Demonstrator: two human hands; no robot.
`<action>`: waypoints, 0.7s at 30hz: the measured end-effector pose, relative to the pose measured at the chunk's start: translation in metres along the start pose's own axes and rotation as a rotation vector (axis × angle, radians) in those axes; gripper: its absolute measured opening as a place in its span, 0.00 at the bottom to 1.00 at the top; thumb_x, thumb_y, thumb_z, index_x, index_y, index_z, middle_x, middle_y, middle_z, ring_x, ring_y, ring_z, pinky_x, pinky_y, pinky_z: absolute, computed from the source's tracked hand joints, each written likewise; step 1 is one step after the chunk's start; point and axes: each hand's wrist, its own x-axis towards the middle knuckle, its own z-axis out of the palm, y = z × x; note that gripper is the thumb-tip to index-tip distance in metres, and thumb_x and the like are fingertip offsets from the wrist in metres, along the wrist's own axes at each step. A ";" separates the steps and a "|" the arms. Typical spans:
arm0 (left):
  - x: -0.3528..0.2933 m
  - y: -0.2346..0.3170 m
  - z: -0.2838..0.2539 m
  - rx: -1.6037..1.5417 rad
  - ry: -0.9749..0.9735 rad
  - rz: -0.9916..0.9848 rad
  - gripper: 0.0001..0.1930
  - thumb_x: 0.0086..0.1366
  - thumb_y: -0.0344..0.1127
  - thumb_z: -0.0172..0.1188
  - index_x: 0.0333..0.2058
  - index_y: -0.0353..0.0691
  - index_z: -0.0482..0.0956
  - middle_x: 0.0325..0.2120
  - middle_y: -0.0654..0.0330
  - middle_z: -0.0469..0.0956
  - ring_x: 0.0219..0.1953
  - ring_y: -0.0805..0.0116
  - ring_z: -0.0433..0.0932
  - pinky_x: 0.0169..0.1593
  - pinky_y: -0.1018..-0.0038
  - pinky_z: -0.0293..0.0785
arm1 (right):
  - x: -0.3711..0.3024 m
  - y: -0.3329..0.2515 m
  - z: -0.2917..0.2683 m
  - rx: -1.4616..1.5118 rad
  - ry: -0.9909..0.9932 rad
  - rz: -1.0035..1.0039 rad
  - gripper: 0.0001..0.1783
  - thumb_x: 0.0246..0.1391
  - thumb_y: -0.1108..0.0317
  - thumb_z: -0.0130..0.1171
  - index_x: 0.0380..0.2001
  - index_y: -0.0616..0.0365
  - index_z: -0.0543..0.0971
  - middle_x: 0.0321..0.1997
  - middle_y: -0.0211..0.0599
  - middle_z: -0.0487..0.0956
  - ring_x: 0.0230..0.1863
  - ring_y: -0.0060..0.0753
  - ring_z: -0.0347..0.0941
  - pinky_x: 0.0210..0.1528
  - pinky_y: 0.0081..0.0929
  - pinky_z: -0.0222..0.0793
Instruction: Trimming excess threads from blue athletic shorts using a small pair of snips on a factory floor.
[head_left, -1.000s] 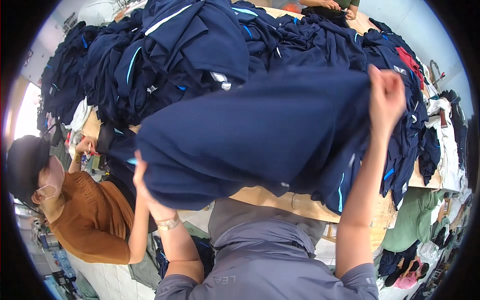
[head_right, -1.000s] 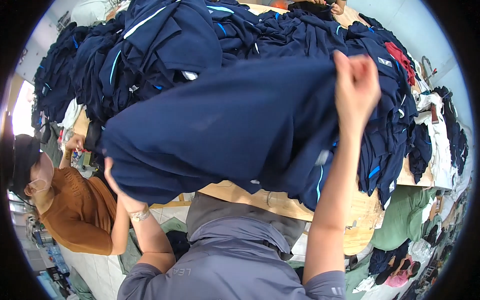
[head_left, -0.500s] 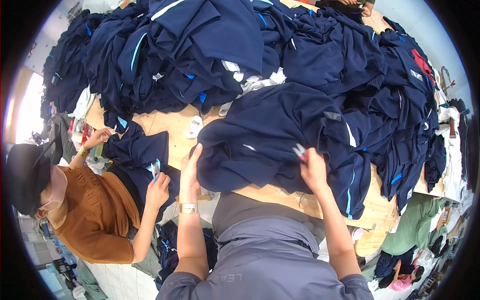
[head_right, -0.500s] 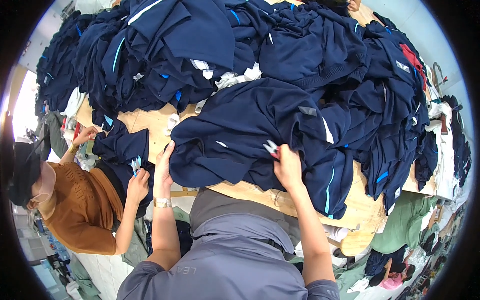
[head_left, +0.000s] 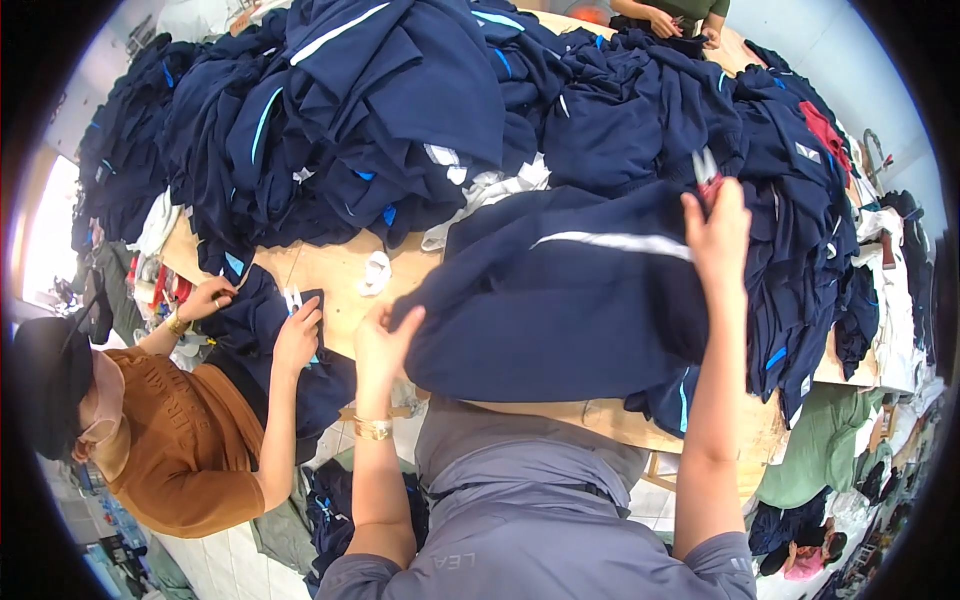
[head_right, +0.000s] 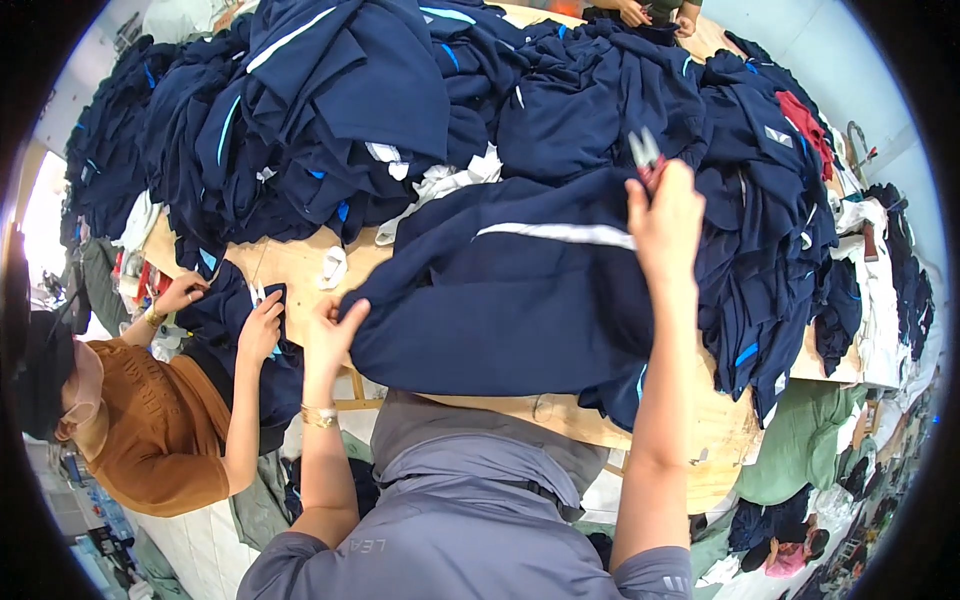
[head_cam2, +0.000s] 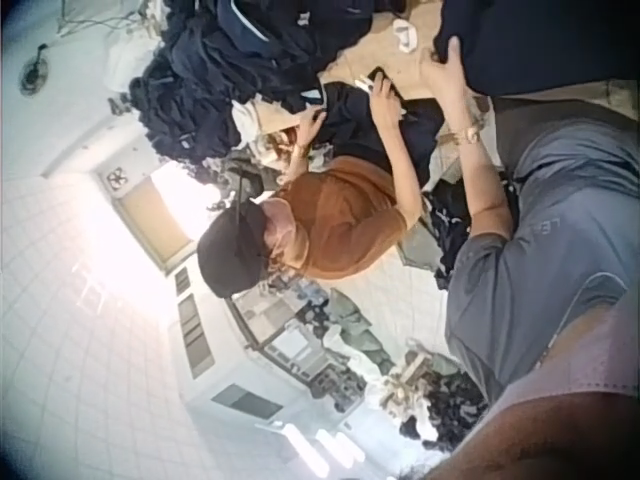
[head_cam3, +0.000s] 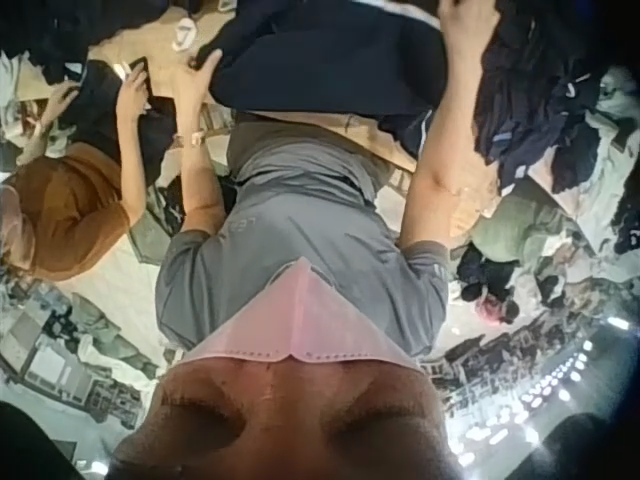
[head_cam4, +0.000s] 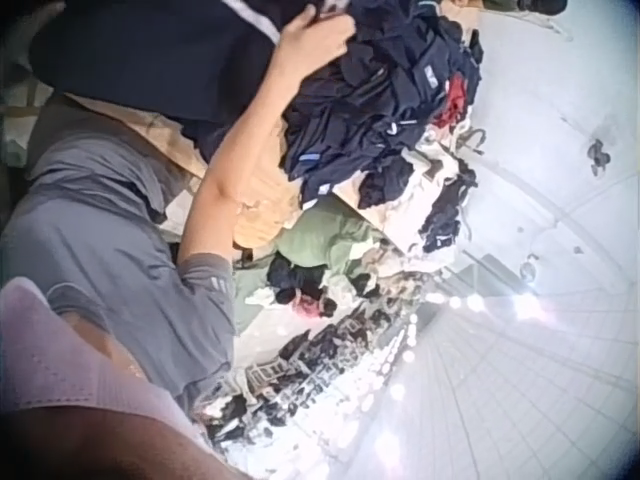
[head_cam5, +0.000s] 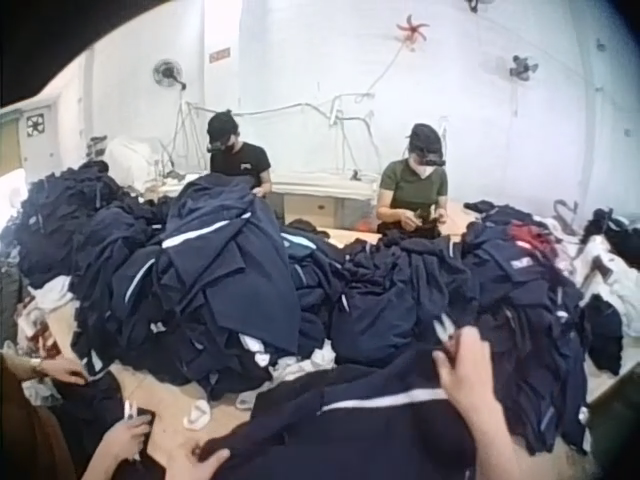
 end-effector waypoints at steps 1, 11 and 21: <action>-0.009 0.002 0.009 0.429 0.126 0.086 0.19 0.53 0.38 0.65 0.41 0.35 0.74 0.34 0.52 0.76 0.36 0.57 0.75 0.40 0.68 0.71 | -0.013 -0.006 0.007 0.098 -0.013 0.016 0.12 0.47 0.72 0.59 0.29 0.60 0.64 0.26 0.46 0.69 0.27 0.48 0.69 0.30 0.36 0.63; 0.001 0.047 0.094 0.109 -0.270 -0.085 0.16 0.58 0.43 0.59 0.26 0.33 0.80 0.24 0.49 0.79 0.30 0.53 0.80 0.36 0.67 0.74 | -0.152 -0.076 0.049 0.705 -0.412 0.343 0.16 0.48 0.68 0.61 0.27 0.61 0.63 0.20 0.40 0.67 0.20 0.37 0.64 0.25 0.29 0.62; -0.012 0.071 0.086 -0.905 -0.388 -0.302 0.11 0.65 0.43 0.53 0.28 0.43 0.69 0.26 0.63 0.74 0.26 0.78 0.75 0.18 0.88 0.60 | -0.163 -0.079 0.013 0.798 -0.504 0.538 0.20 0.52 0.61 0.60 0.22 0.60 0.61 0.17 0.33 0.62 0.20 0.20 0.54 0.22 0.22 0.56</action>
